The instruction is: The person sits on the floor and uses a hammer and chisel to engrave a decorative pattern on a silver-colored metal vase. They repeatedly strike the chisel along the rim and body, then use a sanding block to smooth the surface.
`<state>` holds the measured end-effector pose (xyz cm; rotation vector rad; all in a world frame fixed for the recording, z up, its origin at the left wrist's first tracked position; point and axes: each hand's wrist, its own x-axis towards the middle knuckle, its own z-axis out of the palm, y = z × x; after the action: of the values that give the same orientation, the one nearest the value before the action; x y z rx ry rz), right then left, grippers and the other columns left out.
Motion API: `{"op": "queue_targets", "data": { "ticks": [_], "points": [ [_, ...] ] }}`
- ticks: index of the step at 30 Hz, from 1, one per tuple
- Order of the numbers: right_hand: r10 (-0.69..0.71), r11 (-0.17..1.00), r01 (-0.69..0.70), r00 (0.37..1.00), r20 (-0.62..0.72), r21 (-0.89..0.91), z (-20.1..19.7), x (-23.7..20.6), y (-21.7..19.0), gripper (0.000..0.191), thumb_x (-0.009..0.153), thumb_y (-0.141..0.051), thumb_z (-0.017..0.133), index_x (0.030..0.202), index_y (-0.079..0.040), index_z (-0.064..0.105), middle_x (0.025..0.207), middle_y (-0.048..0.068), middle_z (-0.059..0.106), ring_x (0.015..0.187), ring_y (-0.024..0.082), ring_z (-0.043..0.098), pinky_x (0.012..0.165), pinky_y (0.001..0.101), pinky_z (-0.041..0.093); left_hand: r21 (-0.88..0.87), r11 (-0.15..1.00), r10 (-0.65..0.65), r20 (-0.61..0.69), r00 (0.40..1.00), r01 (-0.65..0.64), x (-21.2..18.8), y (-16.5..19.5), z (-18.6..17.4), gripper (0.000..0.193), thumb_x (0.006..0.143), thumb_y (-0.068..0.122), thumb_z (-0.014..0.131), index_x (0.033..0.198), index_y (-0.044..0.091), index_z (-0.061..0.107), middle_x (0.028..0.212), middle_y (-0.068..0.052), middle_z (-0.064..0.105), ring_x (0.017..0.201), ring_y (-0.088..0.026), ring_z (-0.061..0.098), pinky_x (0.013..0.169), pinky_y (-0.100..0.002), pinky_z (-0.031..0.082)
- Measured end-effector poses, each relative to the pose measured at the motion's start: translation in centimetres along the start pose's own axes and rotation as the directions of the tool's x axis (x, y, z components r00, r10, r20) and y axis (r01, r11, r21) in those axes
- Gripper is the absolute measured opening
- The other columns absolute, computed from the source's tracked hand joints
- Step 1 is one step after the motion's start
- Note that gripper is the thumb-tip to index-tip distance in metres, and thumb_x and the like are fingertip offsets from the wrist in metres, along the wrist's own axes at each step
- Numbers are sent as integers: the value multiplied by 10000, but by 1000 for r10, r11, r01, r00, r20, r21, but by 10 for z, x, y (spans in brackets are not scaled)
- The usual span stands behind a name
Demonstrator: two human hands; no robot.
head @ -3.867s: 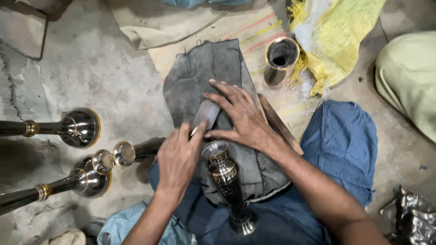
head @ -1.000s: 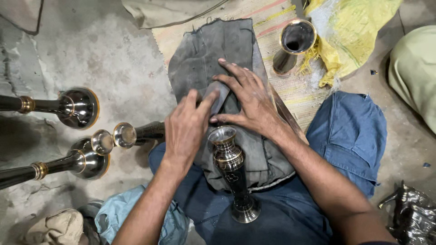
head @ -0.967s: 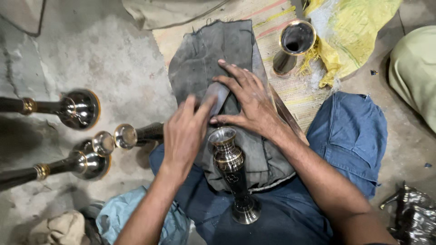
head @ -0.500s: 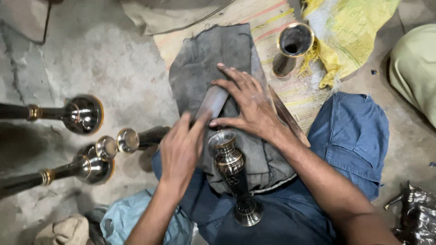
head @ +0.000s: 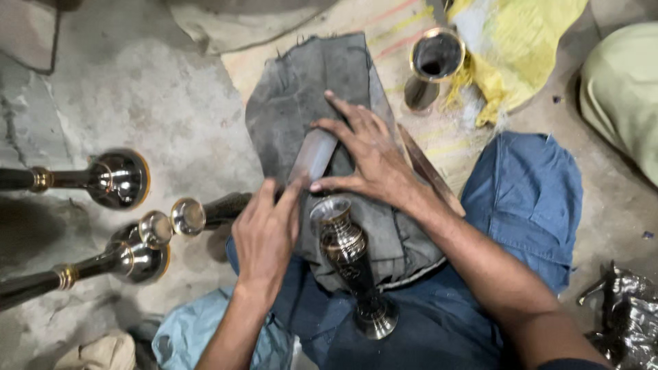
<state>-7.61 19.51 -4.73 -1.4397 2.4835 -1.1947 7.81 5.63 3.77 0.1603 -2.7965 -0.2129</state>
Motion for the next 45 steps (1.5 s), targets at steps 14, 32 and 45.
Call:
{"op": "queue_targets", "data": {
  "ticks": [14,32,45],
  "points": [
    [-62,997,60,998,32,44,-2,1,2,999,717,-697,847,1481,-165,484,1679,166,270,1492,437,364,1218,588,311,-11,1000,-18,1,1000,18,1,-7,17,383,912,75,717,1287,145,685,1013,-135,595,892,-318,678,706,-437,575],
    [-30,998,29,999,16,55,-2,0,1,978,713,-707,838,1485,-203,511,1683,137,297,1518,408,352,1251,582,298,36,999,-6,-6,1000,7,8,-10,22,375,924,71,730,1290,145,710,1002,-126,606,867,-289,679,693,-412,571],
    [-42,999,42,999,5,35,-3,2,0,980,685,-694,857,1454,-195,510,1655,152,289,1485,420,356,1219,598,287,-5,1000,6,-3,1000,-6,9,-5,14,347,910,104,735,1252,153,704,1016,-109,606,877,-288,680,712,-415,577]
  ]
}}
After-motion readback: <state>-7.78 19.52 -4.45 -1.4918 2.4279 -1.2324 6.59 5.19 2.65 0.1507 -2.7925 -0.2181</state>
